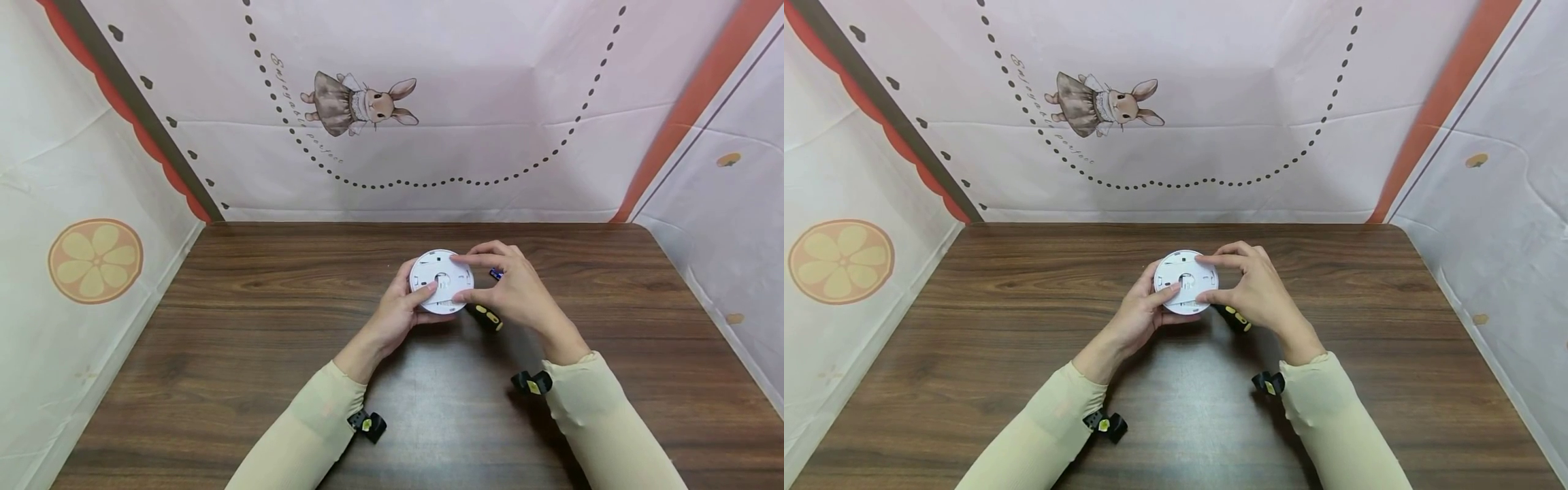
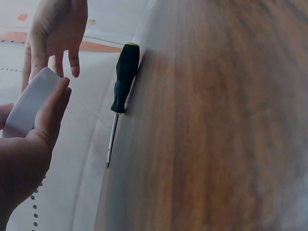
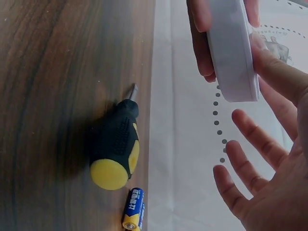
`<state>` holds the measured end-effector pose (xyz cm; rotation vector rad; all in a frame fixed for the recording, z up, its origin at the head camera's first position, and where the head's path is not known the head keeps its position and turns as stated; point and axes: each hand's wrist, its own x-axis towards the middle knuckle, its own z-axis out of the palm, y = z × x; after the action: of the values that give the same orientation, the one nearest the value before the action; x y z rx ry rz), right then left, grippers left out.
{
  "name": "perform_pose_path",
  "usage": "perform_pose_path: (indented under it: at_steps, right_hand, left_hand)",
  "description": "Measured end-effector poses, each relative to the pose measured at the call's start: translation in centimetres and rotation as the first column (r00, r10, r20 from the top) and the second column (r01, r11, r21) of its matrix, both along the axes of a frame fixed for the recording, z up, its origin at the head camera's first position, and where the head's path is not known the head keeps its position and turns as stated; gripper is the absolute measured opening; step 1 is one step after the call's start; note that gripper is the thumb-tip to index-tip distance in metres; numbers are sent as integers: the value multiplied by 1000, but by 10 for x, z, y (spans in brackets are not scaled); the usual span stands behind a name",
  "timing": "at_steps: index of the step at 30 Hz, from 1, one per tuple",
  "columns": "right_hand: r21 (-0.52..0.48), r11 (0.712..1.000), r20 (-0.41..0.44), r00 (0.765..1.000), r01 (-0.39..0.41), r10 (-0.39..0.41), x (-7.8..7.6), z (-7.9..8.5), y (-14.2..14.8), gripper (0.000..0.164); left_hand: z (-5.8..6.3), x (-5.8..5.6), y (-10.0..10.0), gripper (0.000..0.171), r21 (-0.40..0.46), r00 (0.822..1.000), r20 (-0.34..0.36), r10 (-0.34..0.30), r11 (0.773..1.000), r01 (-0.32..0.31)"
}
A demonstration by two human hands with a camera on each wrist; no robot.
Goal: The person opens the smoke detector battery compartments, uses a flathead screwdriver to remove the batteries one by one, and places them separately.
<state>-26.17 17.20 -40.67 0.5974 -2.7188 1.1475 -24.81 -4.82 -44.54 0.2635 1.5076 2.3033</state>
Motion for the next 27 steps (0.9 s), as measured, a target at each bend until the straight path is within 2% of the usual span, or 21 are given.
perform_pose_path:
  at_steps: [5,27]
  right_hand:
    - [-10,1000,34,999,25,-25,0,-2,-3,60]
    - [-99,994,-1,999,51,-51,-3,-10,-13,61]
  left_hand:
    - [0,0,1,53,-17,1000,-1,30,999,-30]
    - [0,-2,1,47,-22,995,-28,98,995,-99]
